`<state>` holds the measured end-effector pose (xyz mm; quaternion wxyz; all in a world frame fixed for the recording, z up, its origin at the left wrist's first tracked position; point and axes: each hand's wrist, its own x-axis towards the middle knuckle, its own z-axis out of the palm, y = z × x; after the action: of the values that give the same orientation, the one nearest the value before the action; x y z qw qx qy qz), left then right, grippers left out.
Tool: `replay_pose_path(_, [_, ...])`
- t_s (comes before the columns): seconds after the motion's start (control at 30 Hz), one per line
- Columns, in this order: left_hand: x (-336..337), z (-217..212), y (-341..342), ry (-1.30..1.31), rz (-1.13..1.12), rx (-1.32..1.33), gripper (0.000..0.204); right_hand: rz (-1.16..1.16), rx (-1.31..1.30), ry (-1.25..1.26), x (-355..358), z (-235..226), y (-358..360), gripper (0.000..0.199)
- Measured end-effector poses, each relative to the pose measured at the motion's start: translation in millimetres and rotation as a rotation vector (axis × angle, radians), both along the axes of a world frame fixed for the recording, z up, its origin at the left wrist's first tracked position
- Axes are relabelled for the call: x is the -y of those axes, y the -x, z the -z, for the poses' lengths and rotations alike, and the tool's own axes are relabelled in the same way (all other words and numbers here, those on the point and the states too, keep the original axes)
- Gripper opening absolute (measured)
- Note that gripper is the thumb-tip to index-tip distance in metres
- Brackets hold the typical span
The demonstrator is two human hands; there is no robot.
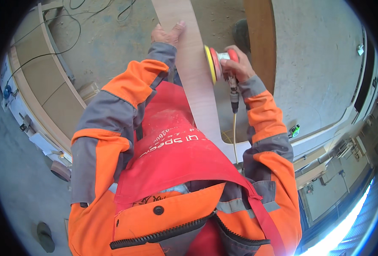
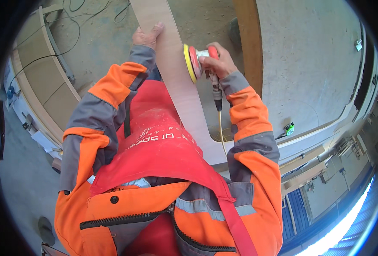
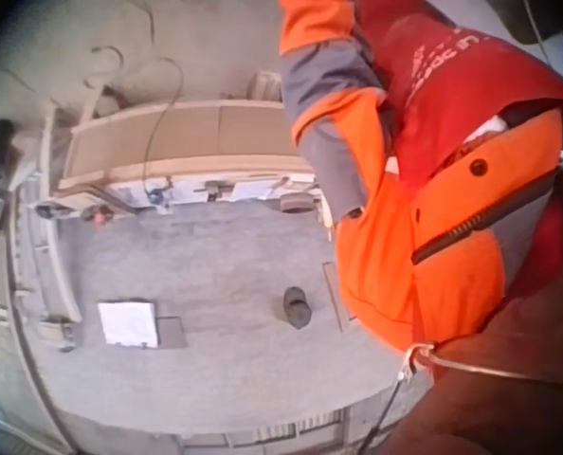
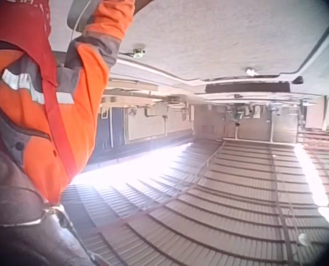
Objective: The recorder uses a hand-held orbital sander to smooth the surface and edges of a wooden panel.
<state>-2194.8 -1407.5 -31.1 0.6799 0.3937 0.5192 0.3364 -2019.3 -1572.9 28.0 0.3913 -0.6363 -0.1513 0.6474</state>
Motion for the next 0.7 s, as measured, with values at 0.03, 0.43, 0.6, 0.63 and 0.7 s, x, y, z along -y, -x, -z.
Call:
replay_pose_path(0.03, [1, -2, 0, -0.009, 0.007, -0.016, 0.033, -0.009, 0.034, -0.019, -2, 2, 0, 0.042])
replay_pose_path(0.43, [-5, 6, -1, -0.043, -0.067, 0.126, 0.032, 0.019, -0.025, 0.036, 5, -14, 7, 0.044])
replay_pose_path(0.6, [-10, 0, 3, 0.012, -0.011, 0.061, 0.032, 0.014, -0.06, 0.112, -15, -17, 2, 0.042])
replay_pose_path(0.63, [-10, 3, 7, -0.003, -0.015, 0.045, 0.032, 0.011, -0.065, 0.113, 2, -14, 9, 0.042])
replay_pose_path(0.7, [-14, 9, 9, -0.039, -0.023, 0.019, 0.032, -0.018, -0.004, 0.053, 48, -6, 20, 0.041])
